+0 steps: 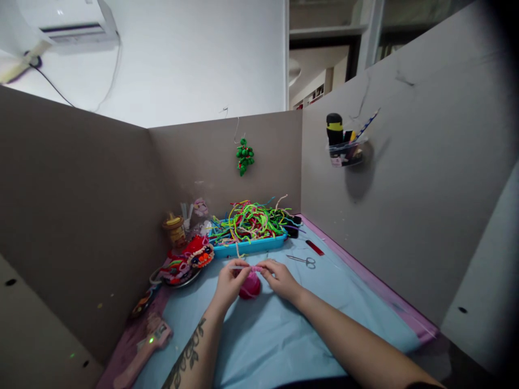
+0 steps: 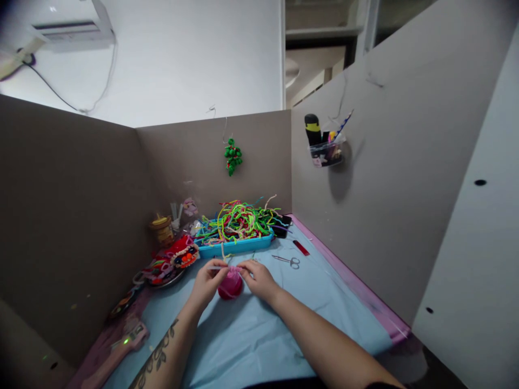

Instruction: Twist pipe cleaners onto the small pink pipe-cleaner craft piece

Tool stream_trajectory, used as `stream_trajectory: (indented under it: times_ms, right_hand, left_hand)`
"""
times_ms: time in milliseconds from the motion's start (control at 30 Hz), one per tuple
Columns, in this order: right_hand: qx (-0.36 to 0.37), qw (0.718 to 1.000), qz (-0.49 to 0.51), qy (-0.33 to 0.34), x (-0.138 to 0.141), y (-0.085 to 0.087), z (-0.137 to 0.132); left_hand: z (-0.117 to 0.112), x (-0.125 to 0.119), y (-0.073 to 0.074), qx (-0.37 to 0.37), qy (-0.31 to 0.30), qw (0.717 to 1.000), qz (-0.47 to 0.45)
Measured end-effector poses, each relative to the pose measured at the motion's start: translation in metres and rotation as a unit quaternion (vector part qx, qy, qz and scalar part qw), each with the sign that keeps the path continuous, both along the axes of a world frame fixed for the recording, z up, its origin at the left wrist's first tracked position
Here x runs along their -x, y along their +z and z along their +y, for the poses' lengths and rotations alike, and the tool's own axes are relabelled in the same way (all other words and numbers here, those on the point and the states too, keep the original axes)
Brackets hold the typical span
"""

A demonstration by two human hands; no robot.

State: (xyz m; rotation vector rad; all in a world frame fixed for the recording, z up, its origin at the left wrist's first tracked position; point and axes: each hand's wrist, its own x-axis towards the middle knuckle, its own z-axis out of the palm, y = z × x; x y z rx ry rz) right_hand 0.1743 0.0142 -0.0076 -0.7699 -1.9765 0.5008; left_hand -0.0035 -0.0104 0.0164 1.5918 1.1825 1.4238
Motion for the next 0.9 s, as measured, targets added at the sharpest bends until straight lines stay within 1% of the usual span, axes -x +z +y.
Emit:
stream_trajectory:
  times_ms: [67,133,233,367,467,567,667,800,900]
  right_hand:
    - [-0.002,1.0,-0.011,0.019,0.0,0.0,0.0]
    - [-0.011,1.0,-0.018,0.023,0.001,-0.001,-0.001]
    - [-0.031,0.999,-0.018,0.009,0.0,-0.001,-0.002]
    - [-0.058,0.998,-0.017,0.007,0.001,-0.001,-0.004]
    - [-0.072,0.997,-0.01,-0.013,0.003,-0.004,-0.003]
    - [-0.081,0.996,-0.003,-0.047,0.005,-0.009,-0.001]
    - [-0.094,0.994,-0.006,-0.061,0.007,-0.012,0.0]
    - [-0.118,0.991,-0.019,-0.06,0.01,-0.011,-0.004]
    - [-0.129,0.986,-0.054,-0.093,0.011,-0.007,-0.008]
  left_hand:
    - [-0.002,0.001,0.002,-0.003,-0.019,1.0,0.011]
    - [-0.002,0.001,0.002,-0.005,-0.027,0.999,0.016]
    - [-0.002,0.001,0.001,0.005,-0.021,1.0,0.008]
    - [0.001,-0.003,-0.004,0.04,0.006,0.999,-0.035]
    - [0.003,-0.006,-0.007,0.054,0.028,0.995,-0.074]
    - [0.004,-0.01,-0.01,0.056,0.033,0.994,-0.093]
    - [0.005,-0.014,-0.014,0.066,0.027,0.992,-0.103]
    - [0.006,-0.017,-0.017,0.093,0.023,0.986,-0.134]
    - [0.005,-0.019,-0.018,0.087,0.04,0.985,-0.141]
